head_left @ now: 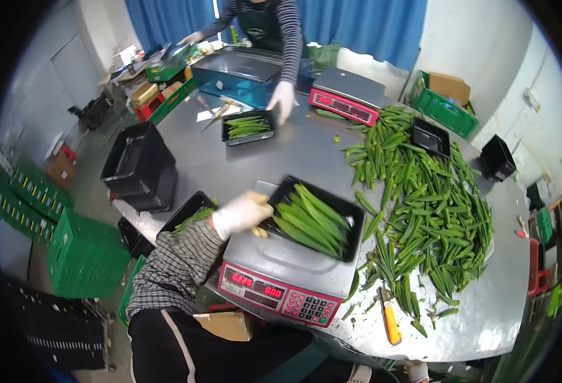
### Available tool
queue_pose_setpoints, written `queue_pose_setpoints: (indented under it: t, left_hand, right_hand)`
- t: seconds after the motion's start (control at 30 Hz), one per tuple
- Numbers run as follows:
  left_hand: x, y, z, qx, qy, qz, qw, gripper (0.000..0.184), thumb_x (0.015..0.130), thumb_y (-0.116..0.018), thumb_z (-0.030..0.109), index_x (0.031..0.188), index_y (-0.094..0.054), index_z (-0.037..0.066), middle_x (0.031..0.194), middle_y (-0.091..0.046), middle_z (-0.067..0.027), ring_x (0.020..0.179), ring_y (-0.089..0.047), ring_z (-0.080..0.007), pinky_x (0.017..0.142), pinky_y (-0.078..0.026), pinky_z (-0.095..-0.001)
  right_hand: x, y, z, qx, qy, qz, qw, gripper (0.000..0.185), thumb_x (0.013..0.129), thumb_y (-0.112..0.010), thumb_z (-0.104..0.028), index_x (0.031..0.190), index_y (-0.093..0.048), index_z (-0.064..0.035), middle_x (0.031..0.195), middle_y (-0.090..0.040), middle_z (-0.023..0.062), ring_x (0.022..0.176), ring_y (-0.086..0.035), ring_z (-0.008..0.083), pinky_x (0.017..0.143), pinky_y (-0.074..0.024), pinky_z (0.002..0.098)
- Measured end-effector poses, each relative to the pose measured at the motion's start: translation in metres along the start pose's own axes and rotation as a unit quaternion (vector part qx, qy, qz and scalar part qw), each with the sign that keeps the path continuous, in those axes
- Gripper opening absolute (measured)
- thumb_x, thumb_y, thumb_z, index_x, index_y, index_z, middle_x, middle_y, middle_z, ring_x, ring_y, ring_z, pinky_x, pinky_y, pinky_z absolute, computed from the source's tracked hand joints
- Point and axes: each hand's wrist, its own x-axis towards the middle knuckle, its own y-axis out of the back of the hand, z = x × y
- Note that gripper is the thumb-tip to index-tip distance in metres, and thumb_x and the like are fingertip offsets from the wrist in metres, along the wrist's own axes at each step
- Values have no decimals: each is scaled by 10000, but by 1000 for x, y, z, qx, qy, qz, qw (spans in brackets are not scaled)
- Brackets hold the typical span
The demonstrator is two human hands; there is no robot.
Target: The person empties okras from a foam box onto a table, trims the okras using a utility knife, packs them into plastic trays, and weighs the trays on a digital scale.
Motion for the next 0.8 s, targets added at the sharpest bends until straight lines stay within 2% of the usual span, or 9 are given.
queue_pose_setpoints:
  t: [0.1,0.2,0.27,0.43,0.47,0.5,0.53,0.67,0.8]
  left_hand:
    - [23,49,1,-43,-33,95,994,284,873,-458,91,1078,-467,-105,896,-612,-179,543,-633,-254,448,-537,-280]
    - [56,96,-13,-76,-24,186,979,284,857,-445,61,1074,-449,-122,917,-602,-216,562,-637,-309,439,-547,-312]
    - [76,109,-18,-81,15,219,972,278,859,-431,61,1072,-471,-114,919,-608,-213,558,-638,-310,445,-544,-302]
    - [133,125,-38,-82,84,210,971,319,835,-487,76,1062,-433,-140,913,-592,-283,615,-637,-403,477,-560,-409]
    - [170,145,-70,-58,108,223,967,220,840,-557,164,954,-599,-19,885,-627,-239,675,-632,-374,645,-533,-407]
    - [194,182,-108,229,-47,151,960,255,855,-539,179,959,-564,-53,841,-622,-248,697,-638,-365,636,-543,-398]
    - [196,164,-95,41,1,164,986,295,865,-529,188,981,-517,-83,837,-611,-256,708,-641,-360,623,-554,-389]
    - [223,156,-89,-231,19,198,952,409,893,-521,302,1056,-454,-67,936,-557,-255,810,-632,-330,655,-550,-375]
    - [241,190,-86,6,-53,238,970,394,840,-619,326,1115,-539,56,716,-515,12,593,-502,-73,471,-385,-218]
  right_hand:
    - [2,-32,42,-261,208,71,940,264,858,-459,-199,1034,-645,-132,892,-647,87,922,-597,210,842,-440,391]
    - [-26,0,-33,-178,107,15,978,222,851,-488,-209,942,-647,-84,824,-654,55,789,-606,217,727,-471,358]
    - [-33,-4,-50,123,-78,14,989,201,848,-543,-218,845,-631,-37,636,-588,44,536,-522,162,523,-433,300]
    - [-35,-27,-30,133,-145,16,980,227,828,-598,-225,912,-635,-17,667,-599,66,573,-546,158,538,-449,285]
    - [-45,-19,-43,131,-168,13,977,239,828,-600,-235,929,-636,-21,670,-599,70,592,-557,161,550,-458,282]
    - [-49,-14,-50,-47,16,55,997,164,772,-554,-225,754,-575,-63,631,-578,94,587,-559,232,537,-455,348]
    - [-52,-9,-54,-227,190,84,952,176,716,-507,-215,578,-514,-105,593,-558,119,583,-560,303,523,-453,414]
    - [-75,15,-110,-14,-130,25,991,389,778,-536,-381,848,-656,-18,884,-630,211,862,-598,357,762,-471,411]
    - [-78,41,-166,91,-143,71,983,346,780,-577,-324,919,-659,-19,892,-641,195,870,-616,327,777,-478,384]
